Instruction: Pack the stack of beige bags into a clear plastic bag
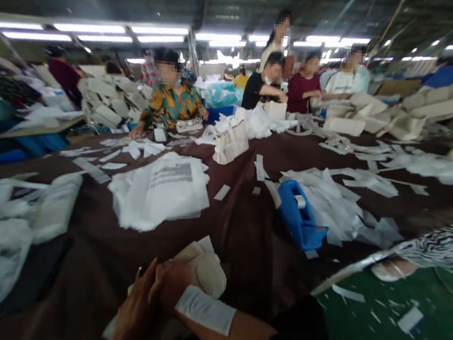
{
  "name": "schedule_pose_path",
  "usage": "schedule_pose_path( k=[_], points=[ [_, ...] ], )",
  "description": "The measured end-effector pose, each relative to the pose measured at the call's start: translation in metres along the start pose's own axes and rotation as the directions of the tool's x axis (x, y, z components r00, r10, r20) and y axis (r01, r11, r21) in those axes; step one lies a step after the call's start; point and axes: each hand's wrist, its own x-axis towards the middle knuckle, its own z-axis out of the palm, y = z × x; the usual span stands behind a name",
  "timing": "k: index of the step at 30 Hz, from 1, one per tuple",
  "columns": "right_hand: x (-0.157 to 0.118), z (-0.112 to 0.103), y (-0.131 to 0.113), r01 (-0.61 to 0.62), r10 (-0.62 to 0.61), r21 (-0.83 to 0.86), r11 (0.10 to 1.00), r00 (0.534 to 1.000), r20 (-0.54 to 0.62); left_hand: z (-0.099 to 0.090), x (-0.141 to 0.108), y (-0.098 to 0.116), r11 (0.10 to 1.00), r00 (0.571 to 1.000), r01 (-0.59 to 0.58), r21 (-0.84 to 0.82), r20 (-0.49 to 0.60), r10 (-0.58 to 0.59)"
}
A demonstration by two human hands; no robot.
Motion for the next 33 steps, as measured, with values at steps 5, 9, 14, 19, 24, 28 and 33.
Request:
schedule_pose_path(
  k=[5,9,14,19,24,28,33],
  points=[
    [-0.045,-0.058,0.000,0.110,-0.066,0.159,0.981,0.963,-0.261,-0.005,0.003,0.016,0.970,0.941,0.110,0.218,0.291,-0.172],
    [-0.070,-0.112,0.035,-0.241,0.321,0.284,0.928,0.905,-0.280,-0.021,0.015,0.035,0.914,0.829,0.198,0.355,0.437,-0.349],
    [-0.044,-0.125,0.078,-0.441,0.381,0.259,0.859,0.890,0.251,-0.022,0.023,0.036,0.907,0.803,0.200,0.370,0.469,-0.368],
    [-0.034,-0.122,0.079,-0.471,0.343,0.221,0.854,0.829,0.441,-0.020,0.025,0.041,0.918,0.842,0.104,0.384,0.457,-0.287],
    [-0.041,-0.124,0.073,-0.659,0.464,0.235,0.715,0.698,0.545,-0.007,0.027,0.055,0.948,0.917,0.116,0.298,0.335,-0.217],
    [-0.029,-0.143,0.065,-0.645,0.457,0.094,0.759,0.630,0.627,-0.002,0.027,0.060,0.955,0.918,0.113,0.276,0.339,-0.207],
    [-0.011,-0.155,0.037,-0.401,0.396,-0.043,0.915,0.872,0.288,-0.003,0.027,0.065,0.954,0.922,0.130,0.268,0.322,-0.216]
  ],
)
